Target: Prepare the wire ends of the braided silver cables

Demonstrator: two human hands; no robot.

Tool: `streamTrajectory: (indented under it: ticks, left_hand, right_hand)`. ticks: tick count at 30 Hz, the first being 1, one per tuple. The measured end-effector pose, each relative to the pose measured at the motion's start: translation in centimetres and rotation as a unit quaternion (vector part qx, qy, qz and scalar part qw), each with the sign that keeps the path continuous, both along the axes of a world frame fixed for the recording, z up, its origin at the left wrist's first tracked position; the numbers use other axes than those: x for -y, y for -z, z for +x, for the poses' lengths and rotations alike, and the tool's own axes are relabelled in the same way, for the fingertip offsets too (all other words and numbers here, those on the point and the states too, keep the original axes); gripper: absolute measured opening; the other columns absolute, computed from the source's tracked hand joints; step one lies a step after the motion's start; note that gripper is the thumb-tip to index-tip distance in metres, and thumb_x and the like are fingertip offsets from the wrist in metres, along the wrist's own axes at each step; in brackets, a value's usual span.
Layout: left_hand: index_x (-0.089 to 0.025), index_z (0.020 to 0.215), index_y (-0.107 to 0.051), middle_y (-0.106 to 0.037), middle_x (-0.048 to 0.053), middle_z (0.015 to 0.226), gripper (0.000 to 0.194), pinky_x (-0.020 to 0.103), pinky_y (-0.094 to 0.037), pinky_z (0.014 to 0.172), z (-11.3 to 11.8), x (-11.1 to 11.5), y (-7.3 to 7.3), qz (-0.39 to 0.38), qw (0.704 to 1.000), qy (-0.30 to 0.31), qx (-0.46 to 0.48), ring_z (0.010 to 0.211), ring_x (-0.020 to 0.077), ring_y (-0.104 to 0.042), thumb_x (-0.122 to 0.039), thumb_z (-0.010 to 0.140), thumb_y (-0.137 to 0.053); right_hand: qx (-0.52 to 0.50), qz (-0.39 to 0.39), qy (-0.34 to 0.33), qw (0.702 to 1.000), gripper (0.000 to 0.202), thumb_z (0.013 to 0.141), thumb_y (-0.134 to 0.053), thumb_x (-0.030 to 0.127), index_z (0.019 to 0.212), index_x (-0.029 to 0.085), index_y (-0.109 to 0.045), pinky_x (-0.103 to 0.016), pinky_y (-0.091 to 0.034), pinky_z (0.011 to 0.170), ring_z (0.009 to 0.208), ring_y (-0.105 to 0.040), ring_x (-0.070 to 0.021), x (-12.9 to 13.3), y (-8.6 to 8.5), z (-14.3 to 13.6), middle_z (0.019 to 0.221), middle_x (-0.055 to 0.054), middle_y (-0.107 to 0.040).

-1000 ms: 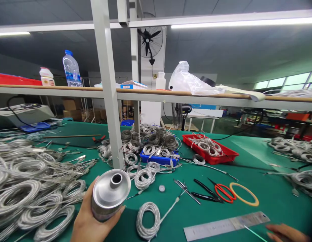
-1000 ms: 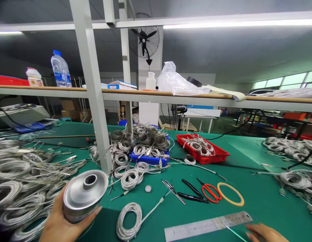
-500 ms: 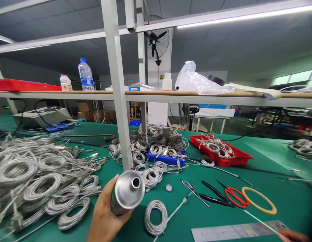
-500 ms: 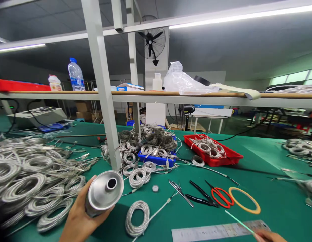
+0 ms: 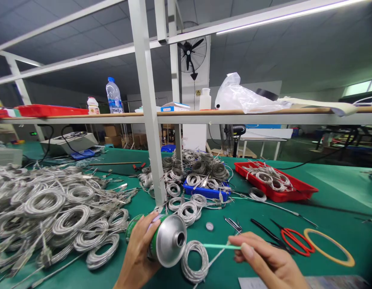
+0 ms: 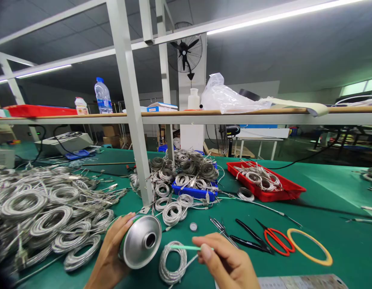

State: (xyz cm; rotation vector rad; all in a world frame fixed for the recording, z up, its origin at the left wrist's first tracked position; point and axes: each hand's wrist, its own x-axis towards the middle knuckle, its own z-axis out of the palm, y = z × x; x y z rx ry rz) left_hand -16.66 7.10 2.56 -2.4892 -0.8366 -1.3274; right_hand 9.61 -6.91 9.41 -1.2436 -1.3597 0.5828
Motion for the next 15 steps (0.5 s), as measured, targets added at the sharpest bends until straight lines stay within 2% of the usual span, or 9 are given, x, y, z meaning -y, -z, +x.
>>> streamTrajectory:
  ticks: [3,5,8,10,13,15]
  left_hand:
    - [-0.026,0.133,-0.020,-0.039,0.014,0.130,0.075,0.055,-0.029,0.097,-0.1,-0.2,0.1,0.023,0.999,0.004,-0.029,0.119,0.0324,-0.038,-0.013,0.070,-0.058]
    - [-0.027,0.133,-0.020,-0.038,0.015,0.130,0.076,0.055,-0.031,0.096,-0.1,-0.3,0.1,0.032,0.999,0.002,-0.030,0.119,0.0328,-0.038,-0.013,0.069,-0.059]
    - [-0.027,0.133,-0.020,-0.038,0.015,0.130,0.077,0.055,-0.031,0.096,0.0,-0.3,0.2,0.057,0.998,0.008,-0.017,0.117,0.0333,-0.039,-0.013,0.068,-0.060]
    - [-0.026,0.133,-0.020,-0.040,0.015,0.128,0.078,0.055,-0.031,0.095,0.1,-0.3,0.1,0.080,0.997,0.015,-0.008,0.115,0.0334,-0.041,-0.012,0.068,-0.061]
    - [-0.029,0.131,-0.022,-0.044,0.014,0.124,0.077,0.054,-0.033,0.092,0.3,0.1,-0.1,0.100,0.995,0.012,0.005,0.113,0.0329,-0.043,-0.011,0.068,-0.062]
    - [-0.032,0.128,-0.026,-0.047,0.012,0.121,0.071,0.052,-0.035,0.089,0.4,0.3,-0.1,0.105,0.994,0.001,0.014,0.110,0.0322,-0.045,-0.010,0.069,-0.060]
  right_hand:
    - [0.033,0.087,0.009,0.996,0.018,0.081,-0.052,0.031,0.082,0.028,-0.070,-0.025,-0.052,0.063,0.070,-0.063,-0.0170,-0.5,-0.6,-2.2,0.077,-0.002,-0.068]
    - [0.029,0.118,0.020,0.992,0.019,0.083,-0.050,0.030,0.080,0.028,-0.069,-0.025,-0.050,0.064,0.068,-0.061,-0.0160,-0.6,-0.7,-3.2,0.074,-0.001,-0.066]
    - [0.030,0.130,0.016,0.991,0.019,0.083,-0.049,0.027,0.079,0.026,-0.067,-0.025,-0.047,0.066,0.070,-0.060,-0.0154,-0.9,-0.6,-4.0,0.075,-0.001,-0.065]
    - [0.041,0.124,-0.010,0.991,0.018,0.083,-0.050,0.025,0.082,0.025,-0.068,-0.024,-0.046,0.064,0.071,-0.060,-0.0149,-1.2,-0.2,-4.3,0.076,-0.002,-0.065]
    - [0.081,0.135,-0.052,0.986,0.021,0.082,-0.050,0.021,0.094,0.024,-0.067,-0.024,-0.047,0.061,0.070,-0.060,-0.0149,-1.8,0.6,-4.5,0.078,-0.003,-0.064]
    - [0.139,0.150,-0.052,0.977,0.025,0.083,-0.048,0.022,0.103,0.024,-0.064,-0.026,-0.048,0.061,0.071,-0.059,-0.0162,-2.2,1.1,-4.6,0.080,-0.005,-0.063]
